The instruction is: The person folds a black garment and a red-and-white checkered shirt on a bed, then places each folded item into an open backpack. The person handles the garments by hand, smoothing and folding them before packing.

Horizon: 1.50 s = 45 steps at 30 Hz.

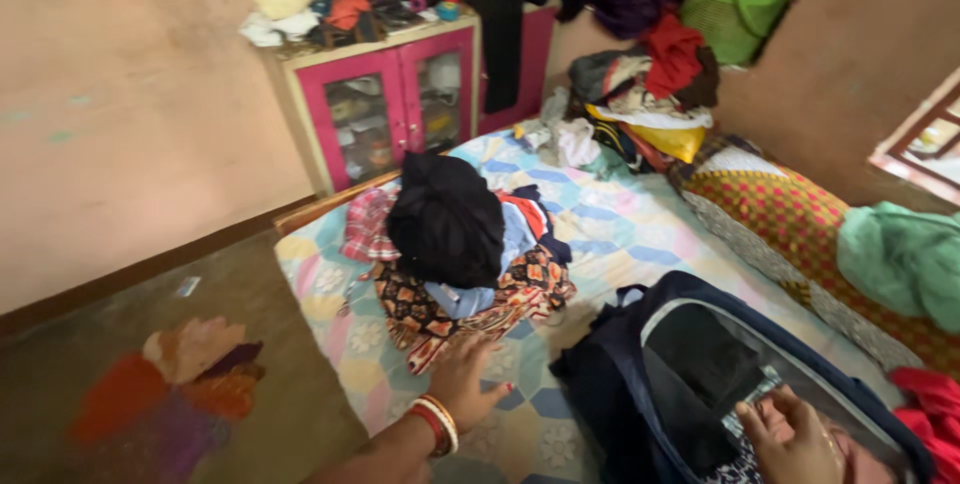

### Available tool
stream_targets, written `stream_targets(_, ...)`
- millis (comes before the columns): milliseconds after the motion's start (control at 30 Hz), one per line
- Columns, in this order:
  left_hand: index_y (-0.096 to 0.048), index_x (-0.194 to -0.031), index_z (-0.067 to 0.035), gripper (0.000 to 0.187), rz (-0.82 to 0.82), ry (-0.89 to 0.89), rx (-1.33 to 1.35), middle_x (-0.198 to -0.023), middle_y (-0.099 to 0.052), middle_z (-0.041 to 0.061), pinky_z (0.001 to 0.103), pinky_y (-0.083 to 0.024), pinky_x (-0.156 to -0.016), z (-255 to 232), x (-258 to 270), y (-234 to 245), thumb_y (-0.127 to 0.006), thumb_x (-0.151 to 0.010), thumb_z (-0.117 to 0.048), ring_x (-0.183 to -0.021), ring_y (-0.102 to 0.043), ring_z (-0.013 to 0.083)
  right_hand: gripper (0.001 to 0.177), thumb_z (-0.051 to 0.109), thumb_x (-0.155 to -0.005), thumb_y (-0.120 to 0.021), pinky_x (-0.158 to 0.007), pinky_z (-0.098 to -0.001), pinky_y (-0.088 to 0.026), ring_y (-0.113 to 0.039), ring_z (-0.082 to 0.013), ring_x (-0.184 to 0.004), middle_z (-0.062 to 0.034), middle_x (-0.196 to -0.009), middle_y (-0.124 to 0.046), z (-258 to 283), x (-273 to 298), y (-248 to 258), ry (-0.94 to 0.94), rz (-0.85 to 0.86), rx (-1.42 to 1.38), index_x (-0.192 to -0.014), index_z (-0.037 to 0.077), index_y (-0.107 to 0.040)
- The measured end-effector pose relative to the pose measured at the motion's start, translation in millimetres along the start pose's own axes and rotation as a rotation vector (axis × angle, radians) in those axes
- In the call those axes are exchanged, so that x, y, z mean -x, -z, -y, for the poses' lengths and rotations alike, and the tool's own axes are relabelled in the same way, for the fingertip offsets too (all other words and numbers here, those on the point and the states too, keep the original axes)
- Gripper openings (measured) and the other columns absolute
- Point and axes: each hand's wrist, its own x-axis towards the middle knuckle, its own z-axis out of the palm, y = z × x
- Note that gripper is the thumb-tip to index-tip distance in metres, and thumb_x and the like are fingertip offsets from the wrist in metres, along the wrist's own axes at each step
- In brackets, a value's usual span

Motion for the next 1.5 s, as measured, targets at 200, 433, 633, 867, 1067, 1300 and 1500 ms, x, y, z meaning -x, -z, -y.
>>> stream_targets(200, -0.059, -0.131, -0.015, 0.062, -0.104, 0.168, -0.019, -0.136, -0.059, 0.015, 0.052, -0.041, -0.103, 20.5, 56.0, 37.5, -0.083, -0.078, -0.037, -0.131, -0.051, 0.0371, 0.065, 0.042, -0.079, -0.085, -0.094, -0.0323, -0.052, -0.067, -0.018, -0.107, -0.0187, -0.103, -0.072, 4.4, 14.7, -14.6, 0.175, 0.044, -0.216, -0.119, -0.006, -0.067)
stream_targets(433, -0.058, -0.131, -0.014, 0.062, -0.186, 0.305, -0.01, -0.135, -0.062, 0.012, 0.049, -0.044, -0.104, 37.5, 93.1, 87.3, -0.081, -0.078, -0.036, -0.128, -0.057, 0.0318, 0.065, 0.037, -0.079, -0.086, -0.083, -0.0445, -0.052, -0.069, -0.0345, -0.096, -0.0207, -0.114, -0.073, 62.3, 20.3, -10.5, 0.101, 0.252, -0.09, -0.129, -0.001, -0.07)
stream_targets(633, -0.06, -0.128, -0.017, 0.059, -0.199, 0.571, 0.029, -0.129, -0.066, 0.009, 0.042, -0.05, -0.104, 66.4, 99.6, 116.7, -0.08, -0.076, -0.037, -0.12, -0.063, 0.0303, 0.06, 0.038, -0.079, -0.081, -0.1, -0.0442, -0.052, -0.069, -0.0341, -0.119, -0.0224, -0.119, -0.072, 129.9, 24.5, -14.4, 0.238, 0.297, -0.252, -0.125, 0.002, -0.068)
stream_targets(867, -0.058, -0.131, -0.013, 0.061, -0.187, 0.542, 0.057, -0.135, -0.063, 0.014, 0.044, -0.046, -0.106, 149.0, 61.7, 111.9, -0.08, -0.079, -0.035, -0.125, -0.059, 0.0337, 0.059, 0.038, -0.074, -0.084, -0.103, -0.0446, -0.051, -0.068, -0.0353, -0.121, -0.0207, -0.119, -0.073, 180.7, 3.5, -34.8, 0.242, 0.26, -0.083, -0.122, 0.006, -0.071)
stream_targets(1067, -0.06, -0.13, -0.007, 0.064, -0.163, 0.606, 0.183, -0.136, -0.061, 0.019, 0.042, -0.045, -0.107, 266.8, -30.6, 74.3, -0.083, -0.08, -0.038, -0.128, -0.057, 0.0348, 0.07, 0.044, -0.071, -0.087, -0.101, -0.0451, -0.055, -0.071, -0.0344, -0.118, -0.0219, -0.115, -0.075, 206.0, -23.2, -92.8, 0.123, 0.307, 0.093, -0.129, 0.01, -0.07)
stream_targets(1300, -0.064, -0.122, -0.005, 0.06, -0.085, 0.63, 0.252, -0.124, -0.067, 0.019, 0.04, -0.05, -0.101, 391.4, -134.7, 26.7, -0.085, -0.077, -0.038, -0.119, -0.064, 0.0331, 0.07, 0.043, -0.071, -0.088, -0.099, -0.0454, -0.056, -0.071, -0.0336, -0.118, -0.0228, -0.118, -0.074, 215.4, -24.9, -169.8, -0.052, 0.312, 0.168, -0.13, 0.011, -0.071)
stream_targets(1500, -0.058, -0.132, -0.011, 0.064, 0.067, 0.741, 0.234, -0.129, -0.068, 0.017, 0.042, -0.051, -0.103, 430.9, -211.3, 4.0, -0.08, -0.079, -0.039, -0.121, -0.065, 0.0325, 0.072, 0.049, -0.065, -0.085, -0.089, -0.0408, -0.063, -0.077, -0.0278, -0.099, -0.0188, -0.102, -0.076, 181.1, -17.5, -196.3, 0.114, 0.122, 0.326, -0.124, 0.01, -0.072)
